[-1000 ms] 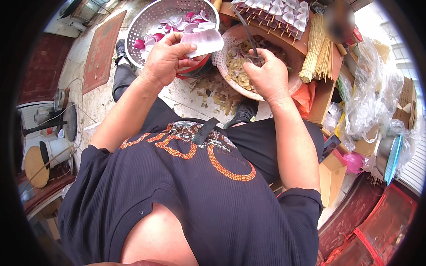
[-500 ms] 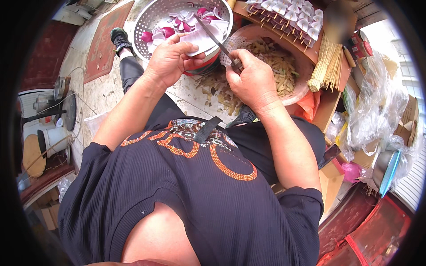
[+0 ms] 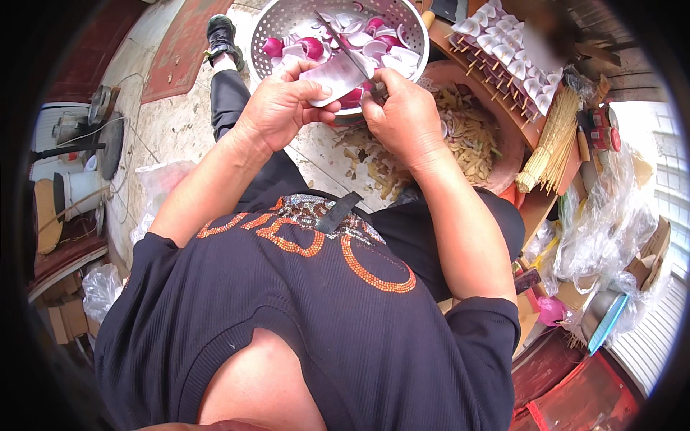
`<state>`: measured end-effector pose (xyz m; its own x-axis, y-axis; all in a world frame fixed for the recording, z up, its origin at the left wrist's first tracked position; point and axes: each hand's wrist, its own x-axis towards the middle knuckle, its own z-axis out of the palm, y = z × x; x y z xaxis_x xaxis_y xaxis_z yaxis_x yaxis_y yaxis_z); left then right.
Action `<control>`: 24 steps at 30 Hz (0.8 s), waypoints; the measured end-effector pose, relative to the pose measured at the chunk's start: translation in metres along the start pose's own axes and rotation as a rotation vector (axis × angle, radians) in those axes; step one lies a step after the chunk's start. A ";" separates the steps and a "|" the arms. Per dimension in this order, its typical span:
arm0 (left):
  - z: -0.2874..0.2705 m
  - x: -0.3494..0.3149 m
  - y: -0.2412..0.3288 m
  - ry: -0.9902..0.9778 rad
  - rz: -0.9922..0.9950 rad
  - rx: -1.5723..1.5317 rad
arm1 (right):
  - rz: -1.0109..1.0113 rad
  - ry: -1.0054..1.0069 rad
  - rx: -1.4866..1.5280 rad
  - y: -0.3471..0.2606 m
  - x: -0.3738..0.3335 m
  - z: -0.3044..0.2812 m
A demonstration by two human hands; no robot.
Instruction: The person uses a small knife to trim white and pink petal-shaped items in a metal colander. They then insert wooden skewers into the trimmed pieces and place the assembled items onto a wooden drying rack.
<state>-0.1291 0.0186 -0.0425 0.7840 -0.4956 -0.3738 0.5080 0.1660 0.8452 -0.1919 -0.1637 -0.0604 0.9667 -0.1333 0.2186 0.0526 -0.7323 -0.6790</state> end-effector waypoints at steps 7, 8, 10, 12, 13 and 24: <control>-0.033 0.011 0.024 0.022 -0.046 0.031 | -0.140 -0.053 0.109 -0.003 0.058 0.031; -0.039 0.014 0.028 0.004 -0.055 0.028 | -0.146 -0.063 0.119 -0.003 0.066 0.035; -0.047 0.020 0.033 -0.007 -0.081 0.005 | -0.147 -0.056 0.101 0.004 0.083 0.049; -0.056 0.029 0.032 -0.010 -0.092 -0.011 | -0.110 -0.130 0.152 0.006 0.100 0.057; -0.058 0.031 0.033 0.009 -0.080 -0.015 | -0.124 -0.125 0.164 0.012 0.108 0.065; -0.080 0.053 0.032 0.280 0.097 -0.023 | 0.460 -0.360 0.419 -0.003 0.148 0.049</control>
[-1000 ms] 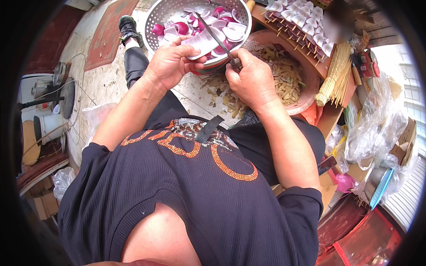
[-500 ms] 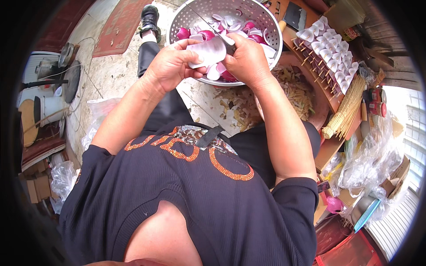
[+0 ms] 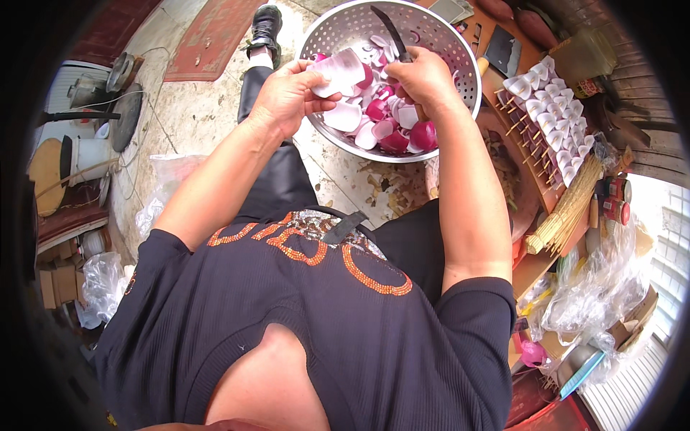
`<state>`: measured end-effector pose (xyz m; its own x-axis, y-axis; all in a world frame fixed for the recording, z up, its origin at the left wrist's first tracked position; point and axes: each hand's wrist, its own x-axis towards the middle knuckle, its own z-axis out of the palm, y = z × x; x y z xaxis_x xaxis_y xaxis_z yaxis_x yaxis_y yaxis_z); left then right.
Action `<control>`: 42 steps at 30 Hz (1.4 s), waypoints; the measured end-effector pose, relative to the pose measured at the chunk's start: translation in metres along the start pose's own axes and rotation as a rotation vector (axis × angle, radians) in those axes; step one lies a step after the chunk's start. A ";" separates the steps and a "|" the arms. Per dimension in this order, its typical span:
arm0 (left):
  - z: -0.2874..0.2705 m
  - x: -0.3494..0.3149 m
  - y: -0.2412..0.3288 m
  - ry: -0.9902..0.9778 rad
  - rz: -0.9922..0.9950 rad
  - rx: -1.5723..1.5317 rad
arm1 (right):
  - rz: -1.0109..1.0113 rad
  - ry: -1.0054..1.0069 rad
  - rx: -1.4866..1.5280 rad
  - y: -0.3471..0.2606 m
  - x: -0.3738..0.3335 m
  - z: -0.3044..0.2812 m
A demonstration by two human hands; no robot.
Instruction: The person uses a small knife to trim white and pink petal-shaped items in a metal colander. They then insert wooden skewers into the trimmed pieces and place the assembled items onto a wooden drying rack.
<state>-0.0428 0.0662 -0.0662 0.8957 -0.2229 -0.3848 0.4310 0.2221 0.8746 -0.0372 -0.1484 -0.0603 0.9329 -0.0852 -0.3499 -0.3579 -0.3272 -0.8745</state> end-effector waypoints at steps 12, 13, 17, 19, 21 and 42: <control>0.004 -0.002 0.000 0.047 0.061 0.020 | -0.414 0.162 -0.319 0.022 -0.071 0.029; 0.007 -0.004 -0.002 0.039 0.111 0.058 | -0.417 0.195 -0.335 0.021 -0.076 0.027; 0.011 -0.011 -0.006 0.033 0.289 0.282 | -0.484 0.281 -0.515 0.020 -0.092 0.023; 0.015 -0.017 -0.006 0.053 0.346 0.421 | -0.508 0.307 -0.611 0.022 -0.095 0.023; 0.021 -0.028 0.000 0.093 0.386 0.558 | -0.517 0.335 -0.675 0.022 -0.096 0.022; 0.033 -0.032 -0.004 0.064 0.625 0.834 | -0.442 0.384 -0.939 0.028 -0.142 -0.009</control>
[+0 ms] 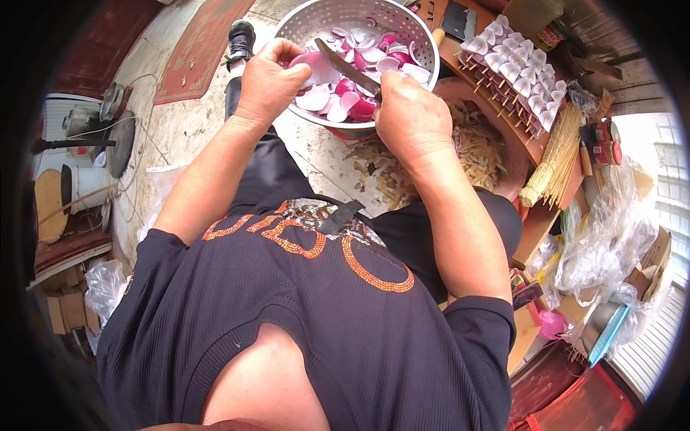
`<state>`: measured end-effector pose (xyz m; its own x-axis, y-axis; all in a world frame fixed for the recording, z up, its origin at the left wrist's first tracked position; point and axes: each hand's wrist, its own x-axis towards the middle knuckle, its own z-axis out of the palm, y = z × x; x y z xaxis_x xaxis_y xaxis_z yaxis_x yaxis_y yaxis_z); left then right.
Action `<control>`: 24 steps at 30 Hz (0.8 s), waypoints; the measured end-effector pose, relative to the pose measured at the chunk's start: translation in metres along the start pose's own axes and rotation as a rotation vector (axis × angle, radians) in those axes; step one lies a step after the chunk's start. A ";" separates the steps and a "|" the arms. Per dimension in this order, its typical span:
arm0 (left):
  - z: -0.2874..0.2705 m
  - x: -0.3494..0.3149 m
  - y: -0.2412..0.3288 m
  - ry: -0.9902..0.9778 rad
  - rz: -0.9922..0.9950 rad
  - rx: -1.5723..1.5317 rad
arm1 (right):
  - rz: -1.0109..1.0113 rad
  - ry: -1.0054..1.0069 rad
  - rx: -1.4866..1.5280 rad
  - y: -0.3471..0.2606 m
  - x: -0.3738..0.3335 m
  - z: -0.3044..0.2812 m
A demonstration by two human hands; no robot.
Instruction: The person uses a small knife to trim white and pink petal-shaped items in a metal colander. They then insert wooden skewers into the trimmed pieces and place the assembled items onto a wooden drying rack.
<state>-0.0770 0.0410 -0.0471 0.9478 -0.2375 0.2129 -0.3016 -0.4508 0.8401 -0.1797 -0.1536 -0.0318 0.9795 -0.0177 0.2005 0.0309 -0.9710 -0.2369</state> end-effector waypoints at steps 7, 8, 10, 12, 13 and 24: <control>0.029 -0.005 0.027 -0.065 0.001 -0.056 | 0.145 -0.016 -0.023 0.021 -0.043 -0.029; 0.033 -0.007 0.033 -0.089 -0.004 -0.085 | 0.143 0.010 -0.028 0.026 -0.052 -0.032; 0.043 -0.009 0.043 -0.109 0.061 -0.050 | 0.174 0.031 -0.049 0.036 -0.069 -0.040; 0.053 -0.012 0.053 -0.109 0.113 -0.004 | 0.240 0.043 -0.061 0.049 -0.090 -0.044; 0.059 -0.012 0.055 -0.124 0.098 -0.021 | 0.272 0.048 -0.065 0.057 -0.100 -0.046; 0.092 -0.034 0.085 -0.239 0.210 -0.159 | 0.488 0.239 0.278 0.091 -0.158 -0.071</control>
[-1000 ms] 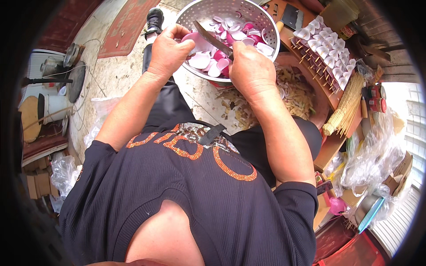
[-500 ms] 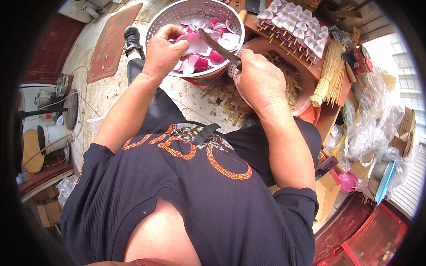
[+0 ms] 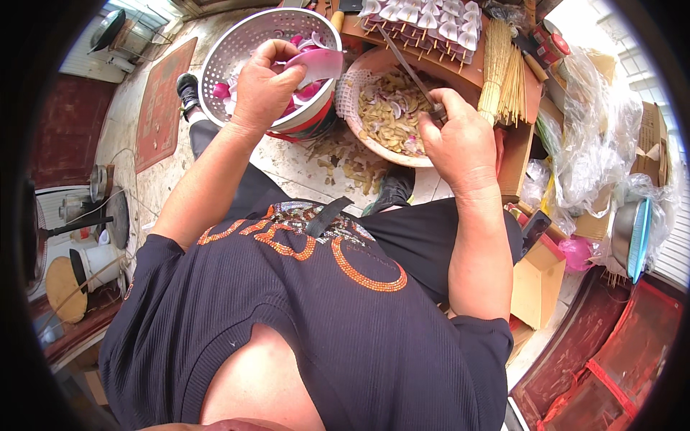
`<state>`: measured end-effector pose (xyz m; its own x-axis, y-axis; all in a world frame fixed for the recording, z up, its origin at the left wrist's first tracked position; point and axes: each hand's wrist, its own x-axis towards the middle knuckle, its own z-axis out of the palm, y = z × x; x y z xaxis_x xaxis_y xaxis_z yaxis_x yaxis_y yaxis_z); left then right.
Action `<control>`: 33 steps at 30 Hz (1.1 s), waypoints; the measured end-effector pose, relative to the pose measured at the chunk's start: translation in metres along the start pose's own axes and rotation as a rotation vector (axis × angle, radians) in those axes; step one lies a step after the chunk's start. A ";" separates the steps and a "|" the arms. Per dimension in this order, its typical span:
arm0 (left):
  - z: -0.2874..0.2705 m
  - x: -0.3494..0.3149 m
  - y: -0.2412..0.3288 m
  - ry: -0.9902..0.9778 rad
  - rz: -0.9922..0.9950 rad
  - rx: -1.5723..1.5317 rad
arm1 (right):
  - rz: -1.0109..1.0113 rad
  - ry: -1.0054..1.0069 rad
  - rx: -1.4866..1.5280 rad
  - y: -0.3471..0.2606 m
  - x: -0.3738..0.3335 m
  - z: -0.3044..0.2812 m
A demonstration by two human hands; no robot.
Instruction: The person uses a small knife to trim white and pink petal-shaped items in a metal colander. They then insert wooden skewers into the trimmed pieces and place the assembled items onto a wooden drying rack.
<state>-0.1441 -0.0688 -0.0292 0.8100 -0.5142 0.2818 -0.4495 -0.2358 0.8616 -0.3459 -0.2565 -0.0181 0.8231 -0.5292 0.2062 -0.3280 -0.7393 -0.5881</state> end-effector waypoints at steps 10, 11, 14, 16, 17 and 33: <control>0.014 -0.033 0.020 -0.273 -0.058 -0.117 | -0.062 -0.090 0.546 -0.025 0.013 0.027; 0.013 -0.034 0.021 -0.269 -0.059 -0.117 | -0.061 -0.091 0.566 -0.024 0.013 0.027; 0.009 -0.035 0.022 -0.245 -0.038 -0.169 | -0.063 -0.094 0.616 -0.020 0.012 0.026; 0.008 -0.037 0.023 -0.230 0.039 -0.175 | -0.069 -0.094 0.642 -0.016 0.012 0.024; 0.007 -0.038 0.024 -0.222 0.077 -0.179 | -0.079 -0.094 0.638 -0.017 0.011 0.024; 0.002 -0.030 0.017 -0.076 0.037 -0.207 | -0.261 0.156 0.288 -0.017 0.012 0.017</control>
<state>-0.1763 -0.0593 -0.0241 0.7601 -0.5819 0.2893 -0.3852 -0.0449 0.9217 -0.3224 -0.2436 -0.0191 0.7743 -0.4122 0.4802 0.0437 -0.7221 -0.6904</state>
